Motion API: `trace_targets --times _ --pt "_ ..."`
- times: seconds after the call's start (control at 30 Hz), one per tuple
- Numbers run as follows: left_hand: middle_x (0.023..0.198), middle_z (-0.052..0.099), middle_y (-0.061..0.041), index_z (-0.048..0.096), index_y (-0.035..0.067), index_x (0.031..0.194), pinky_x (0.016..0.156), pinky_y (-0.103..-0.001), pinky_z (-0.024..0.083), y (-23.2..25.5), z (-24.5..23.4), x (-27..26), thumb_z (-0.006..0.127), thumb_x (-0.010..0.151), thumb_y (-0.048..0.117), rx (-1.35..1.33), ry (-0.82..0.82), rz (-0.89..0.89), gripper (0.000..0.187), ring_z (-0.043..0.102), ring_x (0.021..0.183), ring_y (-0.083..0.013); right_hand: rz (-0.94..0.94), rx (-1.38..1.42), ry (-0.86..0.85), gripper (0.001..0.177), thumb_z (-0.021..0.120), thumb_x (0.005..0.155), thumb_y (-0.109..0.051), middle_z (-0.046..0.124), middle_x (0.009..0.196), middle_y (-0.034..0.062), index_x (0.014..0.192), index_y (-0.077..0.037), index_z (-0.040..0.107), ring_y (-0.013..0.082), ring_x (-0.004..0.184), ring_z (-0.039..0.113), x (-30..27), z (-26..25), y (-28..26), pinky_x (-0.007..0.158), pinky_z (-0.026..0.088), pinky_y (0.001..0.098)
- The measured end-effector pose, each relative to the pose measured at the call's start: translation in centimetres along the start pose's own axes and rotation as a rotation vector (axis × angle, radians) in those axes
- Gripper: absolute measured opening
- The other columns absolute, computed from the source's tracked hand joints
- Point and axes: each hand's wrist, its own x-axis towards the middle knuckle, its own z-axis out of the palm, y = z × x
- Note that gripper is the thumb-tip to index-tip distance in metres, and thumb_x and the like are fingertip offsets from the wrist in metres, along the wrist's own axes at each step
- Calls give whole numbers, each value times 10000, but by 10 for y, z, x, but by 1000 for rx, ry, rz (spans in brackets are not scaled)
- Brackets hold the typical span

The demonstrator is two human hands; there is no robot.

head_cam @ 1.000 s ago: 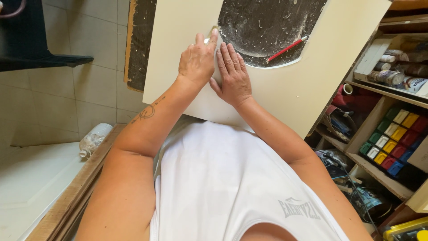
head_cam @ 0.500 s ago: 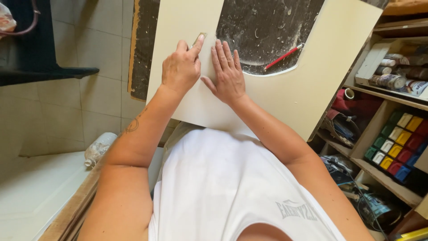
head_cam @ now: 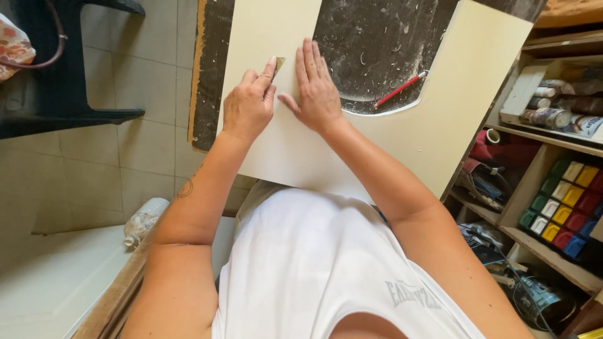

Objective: Trimming and sanding the inner edges of a cutout in a board to create a smooth finish.

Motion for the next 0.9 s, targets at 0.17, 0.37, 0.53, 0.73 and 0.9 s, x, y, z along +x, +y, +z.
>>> trace_targets --times 0.17,0.37,0.53,0.73,0.9 --pt "935 517 -56 558 301 1568 452 -447 498 -1 3 28 634 1073 251 38 40 54 502 526 551 -292 -33 151 269 676 701 1084 -410 480 1605 213 1533 46 484 385 1552 360 -12 -19 -6 1302 339 507" --pt "976 524 -142 518 312 1584 552 -491 556 33 20 97 521 1090 277 102 -69 54 495 599 564 -317 -54 82 143 878 670 1071 -534 323 1725 200 1656 12 309 385 1624 277 -22 -13 -14 1335 272 543" --pt "1156 546 -189 414 266 1623 705 -546 563 52 37 150 444 942 31 107 -171 -22 721 678 732 -423 -36 -56 105 890 530 1074 -636 290 1731 196 1659 0 318 378 1625 260 -34 -4 -21 1338 262 553" --pt "1169 559 -166 408 279 1626 749 -525 576 53 44 195 453 961 58 177 -158 -27 701 698 803 -390 -21 -74 86 893 523 1088 -629 234 1754 173 1680 -9 273 349 1642 257 -32 -10 -24 1348 287 525" --pt "1179 588 -201 385 248 1629 747 -530 554 57 27 190 442 979 51 191 -182 6 681 693 795 -408 -21 -55 98 889 523 1082 -617 246 1750 180 1676 -2 282 360 1638 263 -27 -14 -22 1338 292 529"
